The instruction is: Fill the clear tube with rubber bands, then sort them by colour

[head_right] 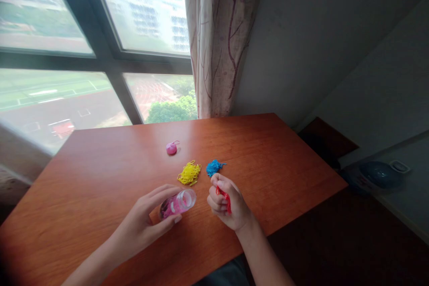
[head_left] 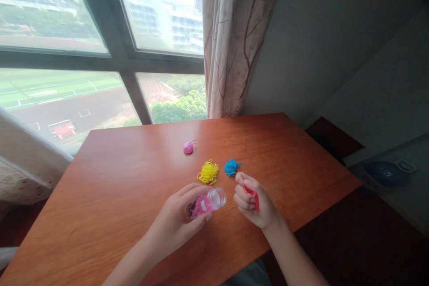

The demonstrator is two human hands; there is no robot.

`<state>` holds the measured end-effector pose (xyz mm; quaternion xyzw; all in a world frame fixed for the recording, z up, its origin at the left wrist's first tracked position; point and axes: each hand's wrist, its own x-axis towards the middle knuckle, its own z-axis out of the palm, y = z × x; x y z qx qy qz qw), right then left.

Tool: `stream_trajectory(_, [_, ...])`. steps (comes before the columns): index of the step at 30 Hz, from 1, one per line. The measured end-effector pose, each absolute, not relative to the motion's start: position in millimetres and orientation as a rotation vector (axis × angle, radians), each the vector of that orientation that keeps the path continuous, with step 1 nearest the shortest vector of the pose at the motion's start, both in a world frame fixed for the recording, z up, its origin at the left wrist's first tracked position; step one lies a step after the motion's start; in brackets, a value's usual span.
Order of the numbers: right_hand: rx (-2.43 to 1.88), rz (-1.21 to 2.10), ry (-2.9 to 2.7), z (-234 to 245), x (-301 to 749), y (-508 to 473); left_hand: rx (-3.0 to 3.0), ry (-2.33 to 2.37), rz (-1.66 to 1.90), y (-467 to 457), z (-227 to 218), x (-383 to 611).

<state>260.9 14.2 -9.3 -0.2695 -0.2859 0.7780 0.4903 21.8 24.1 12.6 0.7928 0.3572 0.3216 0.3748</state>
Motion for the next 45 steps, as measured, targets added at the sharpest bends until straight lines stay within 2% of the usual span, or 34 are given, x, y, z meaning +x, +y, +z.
stream_trajectory(3, [-0.338, 1.904, -0.409, -9, 242, 28, 2.032, 0.915, 0.801, 25, 15, 23])
stream_trajectory(7, [-0.203, 1.852, -0.284, -12, 219, 44, 2.022, 0.907, 0.812, 25, 19, 23])
stream_trajectory(18, [-0.233, 1.818, -0.283, -10, 206, 59, 2.002, 0.922, 0.823, 25, 20, 22])
stream_trajectory(40, [-0.215, 1.816, 0.189, -2, 197, 65, 2.014, 0.925, 0.824, 25, 22, 23])
stream_trajectory(45, [-0.304, 1.740, 0.075, -4, 196, 65, 2.004, 0.933, 0.824, 24, 22, 23])
